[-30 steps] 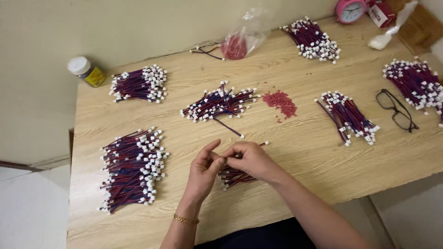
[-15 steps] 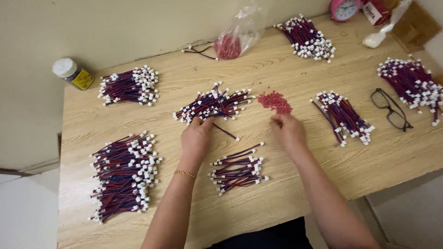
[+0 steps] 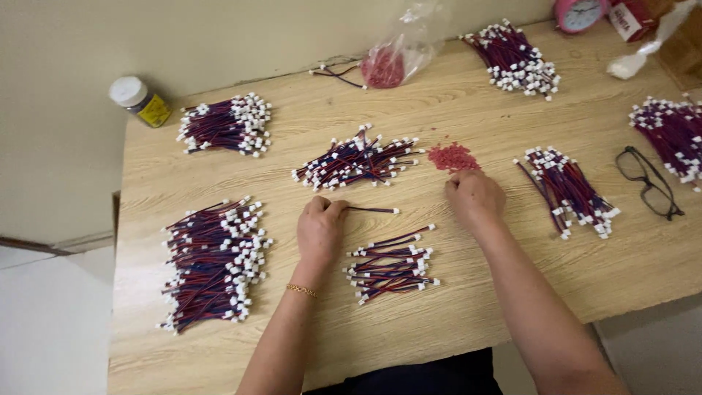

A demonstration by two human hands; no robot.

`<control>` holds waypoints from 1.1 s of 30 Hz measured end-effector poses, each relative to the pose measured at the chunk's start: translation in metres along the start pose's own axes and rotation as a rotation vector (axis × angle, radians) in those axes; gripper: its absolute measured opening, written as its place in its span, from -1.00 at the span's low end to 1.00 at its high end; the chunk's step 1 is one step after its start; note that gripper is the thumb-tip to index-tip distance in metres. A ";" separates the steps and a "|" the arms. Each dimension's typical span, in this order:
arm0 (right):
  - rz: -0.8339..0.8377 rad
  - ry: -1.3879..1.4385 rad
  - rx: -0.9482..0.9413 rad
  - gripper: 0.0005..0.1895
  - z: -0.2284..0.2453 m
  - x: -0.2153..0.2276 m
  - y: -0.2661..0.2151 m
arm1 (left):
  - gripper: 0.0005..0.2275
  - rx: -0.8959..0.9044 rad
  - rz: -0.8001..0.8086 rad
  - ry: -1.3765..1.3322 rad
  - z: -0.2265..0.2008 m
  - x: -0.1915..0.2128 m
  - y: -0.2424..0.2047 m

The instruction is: Threading small red beads onto individual electrical wires with connectors

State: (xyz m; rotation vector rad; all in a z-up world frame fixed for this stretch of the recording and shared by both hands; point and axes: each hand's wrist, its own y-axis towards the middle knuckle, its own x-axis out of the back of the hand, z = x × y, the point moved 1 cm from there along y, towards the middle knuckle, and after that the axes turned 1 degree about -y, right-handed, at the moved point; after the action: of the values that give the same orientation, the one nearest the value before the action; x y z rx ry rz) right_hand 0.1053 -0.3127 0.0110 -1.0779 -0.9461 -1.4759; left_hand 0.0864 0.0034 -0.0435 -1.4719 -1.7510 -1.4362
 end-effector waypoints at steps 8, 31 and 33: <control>0.033 0.249 0.037 -0.75 0.047 0.019 -0.036 | -0.83 0.117 0.009 -0.032 0.009 -0.011 -0.005; -0.071 0.666 0.561 -0.88 0.146 0.064 -0.116 | -0.84 0.711 0.020 -1.464 -0.076 0.085 -0.040; -0.067 0.640 0.540 -0.91 0.141 0.057 -0.115 | -0.82 0.663 0.015 -1.485 -0.081 0.090 -0.039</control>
State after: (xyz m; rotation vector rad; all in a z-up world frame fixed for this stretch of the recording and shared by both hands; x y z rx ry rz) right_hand 0.0088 -0.1774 0.1039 -0.1591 -0.8383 -1.3724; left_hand -0.0014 -0.0246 0.0438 -2.1930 -2.4657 0.6250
